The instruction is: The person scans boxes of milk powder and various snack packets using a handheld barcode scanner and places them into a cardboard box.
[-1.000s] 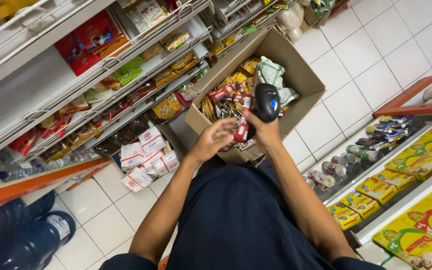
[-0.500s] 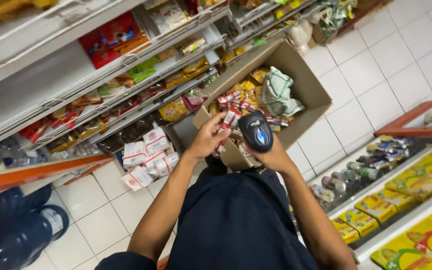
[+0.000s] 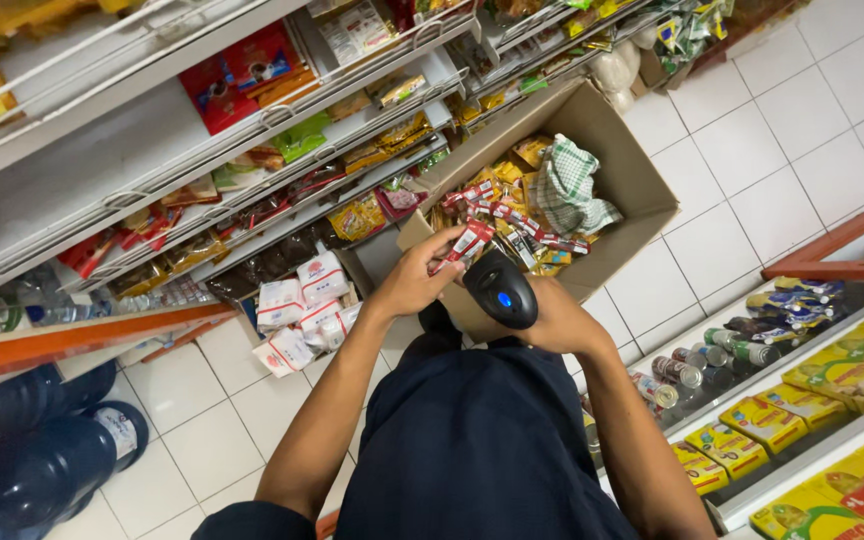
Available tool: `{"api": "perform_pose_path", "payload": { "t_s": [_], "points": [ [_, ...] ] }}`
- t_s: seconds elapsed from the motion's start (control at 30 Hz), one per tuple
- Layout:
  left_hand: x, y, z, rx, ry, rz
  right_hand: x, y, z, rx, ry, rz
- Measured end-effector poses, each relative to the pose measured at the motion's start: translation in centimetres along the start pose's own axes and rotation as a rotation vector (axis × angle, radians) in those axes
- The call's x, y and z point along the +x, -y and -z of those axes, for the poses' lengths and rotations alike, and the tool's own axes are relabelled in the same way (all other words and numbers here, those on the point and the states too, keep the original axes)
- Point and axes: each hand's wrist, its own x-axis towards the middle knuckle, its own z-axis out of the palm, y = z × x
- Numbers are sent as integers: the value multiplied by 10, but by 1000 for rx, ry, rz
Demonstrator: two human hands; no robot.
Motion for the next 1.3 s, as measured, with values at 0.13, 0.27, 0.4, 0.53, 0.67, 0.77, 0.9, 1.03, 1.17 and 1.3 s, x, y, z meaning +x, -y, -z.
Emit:
{"api": "perform_pose_path", "payload": {
  "t_s": [0.13,0.27,0.4,0.53,0.67,0.77,0.9,1.03,1.17,1.3],
  "points": [
    [1,2,-5,-71,21,-45,-9,-11,0,46,-72,-77],
    [7,-1,-19,-70,24,-181,-10,-38,-9,398,-384,-275],
    [6,-13,-42,-133,45,-82,1,-67,-17,841,-602,-342],
    [10,-36,-63,84,21,-131,15,-75,-15,1115,-656,-328],
    [29,-57,-68,275,-37,-458,19,-72,5,1143,-760,-242],
    [41,-66,-77,283,-51,-228,17,-69,23,1171,-760,-189],
    [63,-74,-94,-97,3,-150,16,-64,48,1045,-799,-154],
    [74,-79,-104,-124,-93,-161,23,-64,58,1061,-828,-96],
    [92,-82,-99,-222,-100,-271,32,-68,57,1085,-952,-191],
    [108,-74,-80,-270,-16,-281,44,-76,49,1144,-999,-455]
  ]
}}
